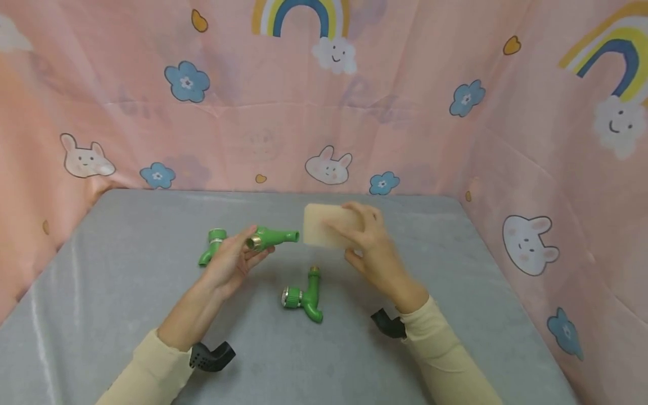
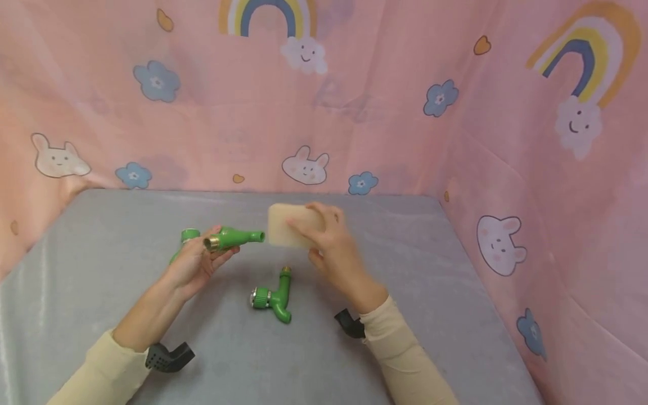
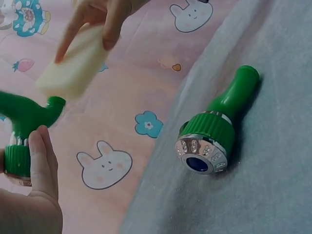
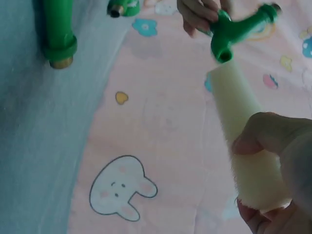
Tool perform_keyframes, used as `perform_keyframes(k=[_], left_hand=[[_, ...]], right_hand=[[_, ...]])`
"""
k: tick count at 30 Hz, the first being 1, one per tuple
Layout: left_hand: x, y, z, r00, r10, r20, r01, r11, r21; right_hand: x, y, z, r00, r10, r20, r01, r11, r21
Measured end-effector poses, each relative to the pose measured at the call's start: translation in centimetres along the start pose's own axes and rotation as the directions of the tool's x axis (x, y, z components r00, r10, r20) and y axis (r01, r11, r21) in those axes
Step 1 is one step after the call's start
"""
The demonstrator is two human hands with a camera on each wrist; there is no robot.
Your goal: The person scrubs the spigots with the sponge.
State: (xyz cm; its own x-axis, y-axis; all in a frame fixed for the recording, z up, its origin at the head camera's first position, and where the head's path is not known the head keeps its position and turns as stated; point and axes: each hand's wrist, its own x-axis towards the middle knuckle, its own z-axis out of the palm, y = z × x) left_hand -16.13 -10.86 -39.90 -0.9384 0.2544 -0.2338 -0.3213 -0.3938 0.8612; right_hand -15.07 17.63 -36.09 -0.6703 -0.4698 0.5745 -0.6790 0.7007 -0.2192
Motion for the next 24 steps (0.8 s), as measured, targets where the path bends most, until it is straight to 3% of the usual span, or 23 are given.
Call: perform_keyframes(k=[4, 8, 11, 16, 18, 24], left_hand=[[-0.3, -0.2, -0.1, 1.0, -0.022, 0.018, 0.023, 0.999, -0.048], [-0.5, -0.7, 0.4, 0.998, -0.03, 0.056, 0.034, 0.997, -0.071], [-0.6, -1.0, 0.6, 0.996, -0.018, 0.089, 0.022, 0.998, -0.051], [-0.5, -1.0, 0.4, 0.988, 0.014, 0.151, -0.006, 0.999, -0.048], [-0.5, -0.8, 0.2, 0.989, 0.019, 0.15, -0.009, 0.998, -0.068], [-0.3, -0.1, 0.0, 0.997, -0.038, 0.068, 0.044, 0.996, -0.078]], right_hand=[[-0.2, -1.1, 0.3, 0.999, -0.031, -0.044, 0.037, 0.989, 0.146], [-0.3, -3.4, 1.8, 0.993, -0.117, -0.012, 0.117, 0.964, 0.24], [-0.3, -3.9, 2.6, 0.99, -0.138, -0.003, 0.135, 0.971, 0.198], [0.0, -2.7, 2.4, 0.995, -0.098, -0.022, 0.099, 0.991, 0.089], [0.0, -2.1, 1.9, 0.997, -0.075, -0.008, 0.076, 0.996, 0.051], [-0.1, -0.6, 0.4, 0.994, 0.014, 0.11, -0.01, 0.999, -0.04]])
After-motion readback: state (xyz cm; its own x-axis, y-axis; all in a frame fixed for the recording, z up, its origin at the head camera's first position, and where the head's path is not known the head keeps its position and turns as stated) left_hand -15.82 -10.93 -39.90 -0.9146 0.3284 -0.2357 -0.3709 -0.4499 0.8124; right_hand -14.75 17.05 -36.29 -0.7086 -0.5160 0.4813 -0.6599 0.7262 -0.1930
